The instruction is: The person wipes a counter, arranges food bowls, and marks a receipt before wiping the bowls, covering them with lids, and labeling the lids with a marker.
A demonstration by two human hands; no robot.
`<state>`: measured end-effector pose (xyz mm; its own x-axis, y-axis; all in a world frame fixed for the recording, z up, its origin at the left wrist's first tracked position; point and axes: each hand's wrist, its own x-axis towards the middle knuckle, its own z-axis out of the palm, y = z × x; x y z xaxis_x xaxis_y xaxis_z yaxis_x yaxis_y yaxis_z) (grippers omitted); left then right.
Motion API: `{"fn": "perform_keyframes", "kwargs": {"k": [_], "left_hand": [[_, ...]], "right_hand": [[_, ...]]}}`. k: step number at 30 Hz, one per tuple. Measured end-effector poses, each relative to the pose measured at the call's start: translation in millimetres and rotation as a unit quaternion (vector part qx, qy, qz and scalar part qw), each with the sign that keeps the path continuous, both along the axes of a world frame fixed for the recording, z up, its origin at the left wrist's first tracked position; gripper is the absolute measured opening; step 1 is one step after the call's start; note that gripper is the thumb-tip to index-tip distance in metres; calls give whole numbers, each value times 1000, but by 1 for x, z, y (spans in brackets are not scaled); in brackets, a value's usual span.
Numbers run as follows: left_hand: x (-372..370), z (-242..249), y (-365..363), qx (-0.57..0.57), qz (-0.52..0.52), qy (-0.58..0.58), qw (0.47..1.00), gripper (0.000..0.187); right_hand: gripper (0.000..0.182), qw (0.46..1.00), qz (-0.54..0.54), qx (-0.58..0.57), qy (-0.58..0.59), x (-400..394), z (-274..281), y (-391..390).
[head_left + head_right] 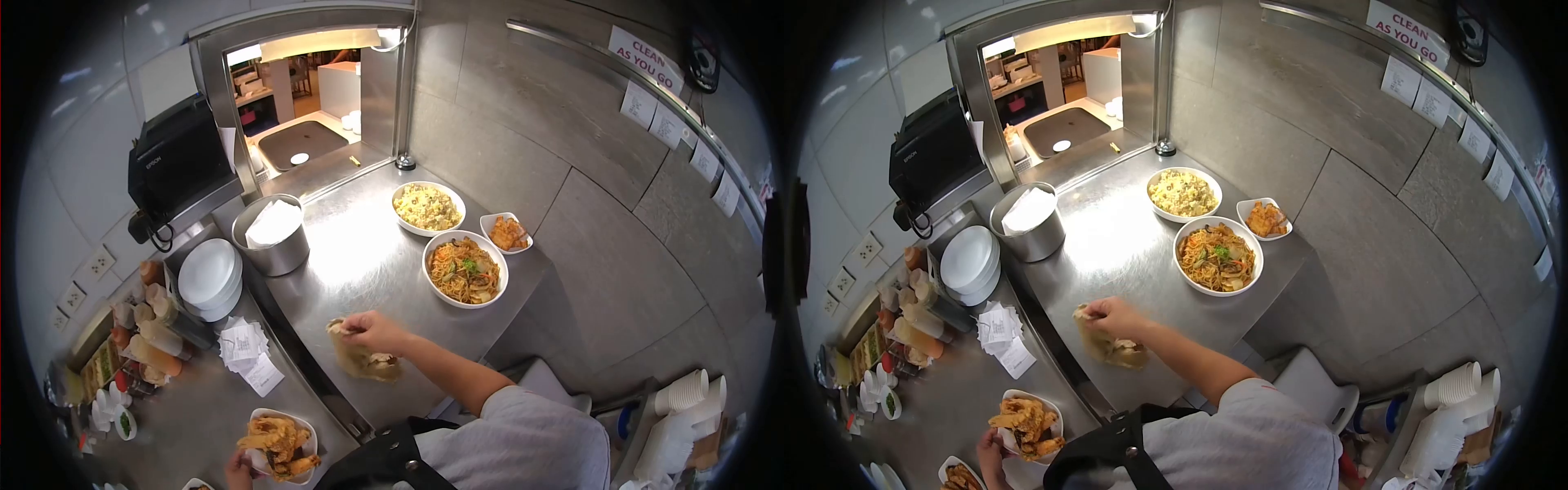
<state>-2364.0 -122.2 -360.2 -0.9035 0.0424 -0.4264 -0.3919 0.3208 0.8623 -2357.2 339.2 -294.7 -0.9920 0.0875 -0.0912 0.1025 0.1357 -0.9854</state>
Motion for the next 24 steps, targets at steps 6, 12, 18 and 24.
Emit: {"fn": "perform_keyframes", "kwargs": {"k": [6, 12, 18, 24], "left_hand": [[-27, 1, 13, -10, -69, 8, 998, 17], [-30, 11, 33, 24, -100, -1, 995, 15], [-32, 2, 27, 19, -111, 9, 994, 15], [-32, -1, 28, 27, -106, 11, 994, 15]], "right_hand": [[20, 989, 78, 79, 97, -27, -35, -57], [18, 979, 163, -22, 119, -38, -76, -122], [16, 978, 202, -20, 37, -33, -81, -128], [17, 979, 195, -10, 49, -30, -82, -130]]}}
